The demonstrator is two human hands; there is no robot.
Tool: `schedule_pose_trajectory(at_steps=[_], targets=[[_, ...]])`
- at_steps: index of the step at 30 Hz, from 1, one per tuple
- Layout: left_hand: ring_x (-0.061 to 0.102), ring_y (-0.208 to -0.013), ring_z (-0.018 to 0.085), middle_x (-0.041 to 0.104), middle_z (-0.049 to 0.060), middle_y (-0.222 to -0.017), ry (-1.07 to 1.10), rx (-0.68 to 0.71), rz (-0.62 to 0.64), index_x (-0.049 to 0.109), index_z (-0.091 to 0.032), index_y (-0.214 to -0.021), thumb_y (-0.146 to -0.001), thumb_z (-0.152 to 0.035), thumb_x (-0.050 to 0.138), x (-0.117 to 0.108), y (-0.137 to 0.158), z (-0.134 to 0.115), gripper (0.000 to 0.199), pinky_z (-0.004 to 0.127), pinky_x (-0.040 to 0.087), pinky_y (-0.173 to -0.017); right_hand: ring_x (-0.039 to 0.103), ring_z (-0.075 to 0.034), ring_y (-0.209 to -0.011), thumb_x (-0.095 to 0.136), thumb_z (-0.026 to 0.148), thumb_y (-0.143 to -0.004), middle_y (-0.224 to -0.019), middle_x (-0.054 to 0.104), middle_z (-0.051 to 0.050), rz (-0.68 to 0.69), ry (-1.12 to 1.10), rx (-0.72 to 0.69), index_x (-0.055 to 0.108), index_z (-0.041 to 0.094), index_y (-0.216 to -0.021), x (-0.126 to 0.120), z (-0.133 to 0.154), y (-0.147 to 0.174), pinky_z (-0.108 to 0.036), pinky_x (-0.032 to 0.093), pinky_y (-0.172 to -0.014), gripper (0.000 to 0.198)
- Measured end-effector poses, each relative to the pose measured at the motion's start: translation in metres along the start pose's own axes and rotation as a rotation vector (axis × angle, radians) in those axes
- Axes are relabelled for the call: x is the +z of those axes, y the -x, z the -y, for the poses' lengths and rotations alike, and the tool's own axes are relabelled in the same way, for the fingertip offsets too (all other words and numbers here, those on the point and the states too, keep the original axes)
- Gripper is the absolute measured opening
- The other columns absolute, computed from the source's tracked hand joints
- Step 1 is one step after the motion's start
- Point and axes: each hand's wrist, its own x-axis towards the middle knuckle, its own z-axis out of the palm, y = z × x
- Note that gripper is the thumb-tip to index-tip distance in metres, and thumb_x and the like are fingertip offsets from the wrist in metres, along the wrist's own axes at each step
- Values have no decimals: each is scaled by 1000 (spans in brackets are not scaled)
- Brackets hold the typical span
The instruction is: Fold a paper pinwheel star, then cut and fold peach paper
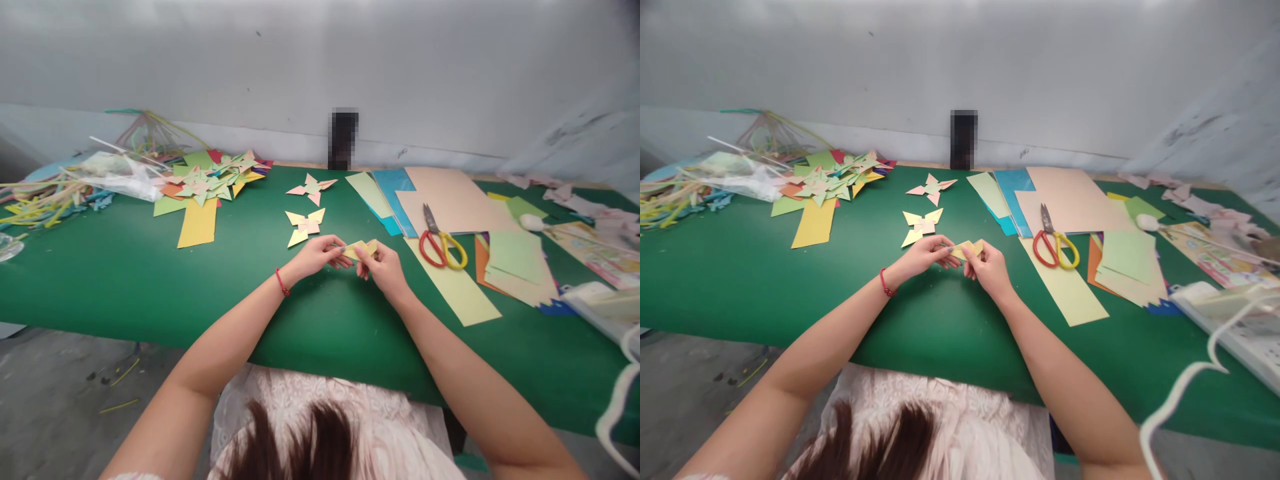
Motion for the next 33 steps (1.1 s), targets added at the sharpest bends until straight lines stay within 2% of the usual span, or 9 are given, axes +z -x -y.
schedule_pose_trajectory(at_steps=[8,18,25,33], targets=[[67,-80,18,70,11,-83,5,-23,-6,53,-12,-89,-82,-38,56,-1,0,-1,27,29,51,-69,47,-11,-37,57,50,-78,-45,54,4,7,-13,-14,47,21,-66,0,0,-1,-23,36,-38,33],[67,-82,18,68,6,-80,13,10,-31,54,-13,-89,-80,-35,60,-3,-2,5,25,27,52,-69,46,-10,-36,59,50,-77,-44,55,3,12,-41,19,49,20,-68,0,-2,-2,-22,37,-37,32],[67,-84,19,68,8,-83,55,10,-20,53,-13,-90,-78,-39,61,-2,-1,1,30,28,52,-72,48,-10,-39,62,49,-74,-47,56,4,31,-144,32,54,19,-74,0,-2,-3,-22,39,-38,30],[67,-84,19,69,8,-84,105,23,-24,53,-13,-90,-76,-40,63,-2,0,0,32,28,52,-72,49,-9,-40,63,49,-74,-49,57,3,9,-160,2,56,19,-75,0,1,-3,-21,38,-38,31]])
